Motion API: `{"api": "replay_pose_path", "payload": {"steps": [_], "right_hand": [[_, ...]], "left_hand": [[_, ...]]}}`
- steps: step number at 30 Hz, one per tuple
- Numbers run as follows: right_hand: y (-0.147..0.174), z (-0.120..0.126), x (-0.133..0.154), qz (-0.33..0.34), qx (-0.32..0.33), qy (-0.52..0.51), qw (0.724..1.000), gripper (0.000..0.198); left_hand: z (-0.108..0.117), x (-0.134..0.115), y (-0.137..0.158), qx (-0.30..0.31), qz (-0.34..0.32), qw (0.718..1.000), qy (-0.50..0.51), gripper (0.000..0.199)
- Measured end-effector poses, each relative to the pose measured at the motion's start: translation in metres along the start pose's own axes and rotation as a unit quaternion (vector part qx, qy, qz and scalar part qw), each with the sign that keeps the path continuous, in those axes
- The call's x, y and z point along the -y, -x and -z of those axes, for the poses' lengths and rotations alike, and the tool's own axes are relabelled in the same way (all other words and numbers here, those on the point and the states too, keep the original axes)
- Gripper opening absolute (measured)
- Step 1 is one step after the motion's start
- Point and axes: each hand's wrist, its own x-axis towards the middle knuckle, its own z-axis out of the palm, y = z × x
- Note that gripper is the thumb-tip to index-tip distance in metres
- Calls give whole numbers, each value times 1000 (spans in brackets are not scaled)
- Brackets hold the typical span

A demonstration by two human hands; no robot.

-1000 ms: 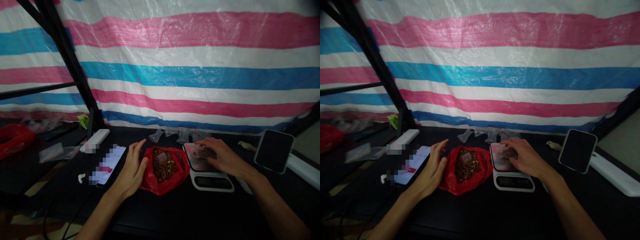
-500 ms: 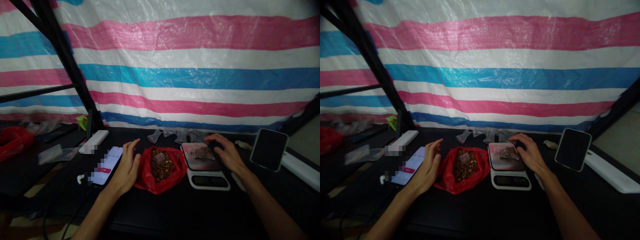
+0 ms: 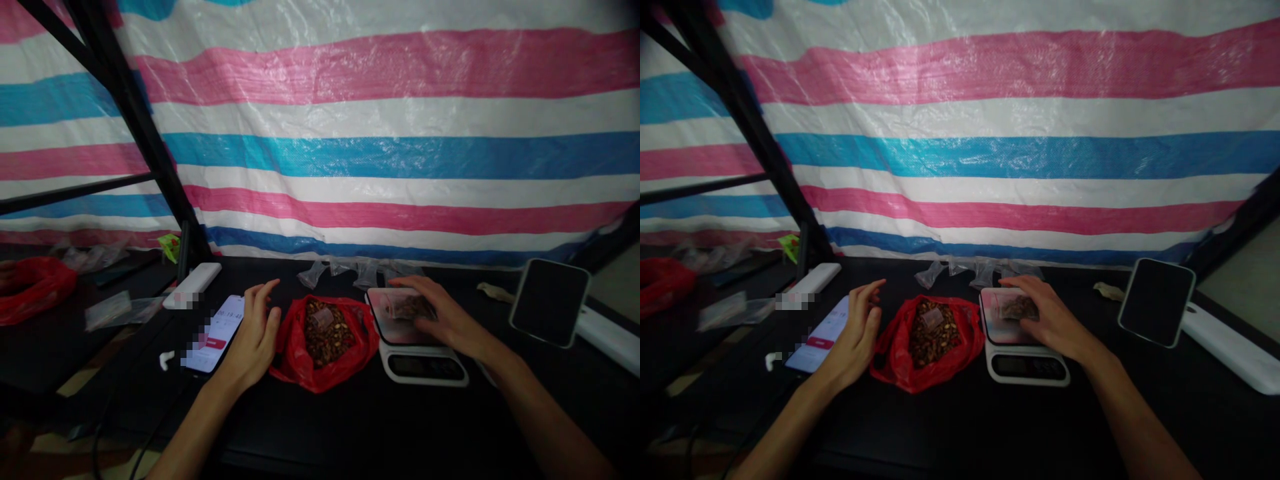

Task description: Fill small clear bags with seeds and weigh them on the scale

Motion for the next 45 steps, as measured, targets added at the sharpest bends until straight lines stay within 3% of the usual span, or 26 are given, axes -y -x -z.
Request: {"api": "replay_pose_path", "payload": {"steps": [4, 11, 15, 18, 25, 31, 45], "right_hand": [[0, -4, 0, -37, 28, 29, 998, 74], [-4, -18, -12, -23, -10, 53, 998, 39], [-7, -21, 5, -13, -27, -3, 1000, 30], [-11, -26, 36, 17, 0, -25, 1000, 33], [-24, -48, 89, 76, 92, 80, 990, 42], [-33, -55, 98, 101, 140, 128, 976, 52], [-38, -63, 95, 135, 114, 159, 971, 51]], "left_hand": [[-1, -1, 0, -4, -3, 1000, 2, 46], [-4, -3, -1, 8, -1, 1000, 14, 46], [-3, -3, -1, 10, 1, 1000, 21, 45], [-2, -4, -1, 13, 6, 1000, 25, 45], [-1, -8, 1, 45, 20, 998, 32, 47], [0, -9, 2, 55, 20, 998, 38, 47], [1, -11, 0, 59, 12, 998, 37, 46]]}}
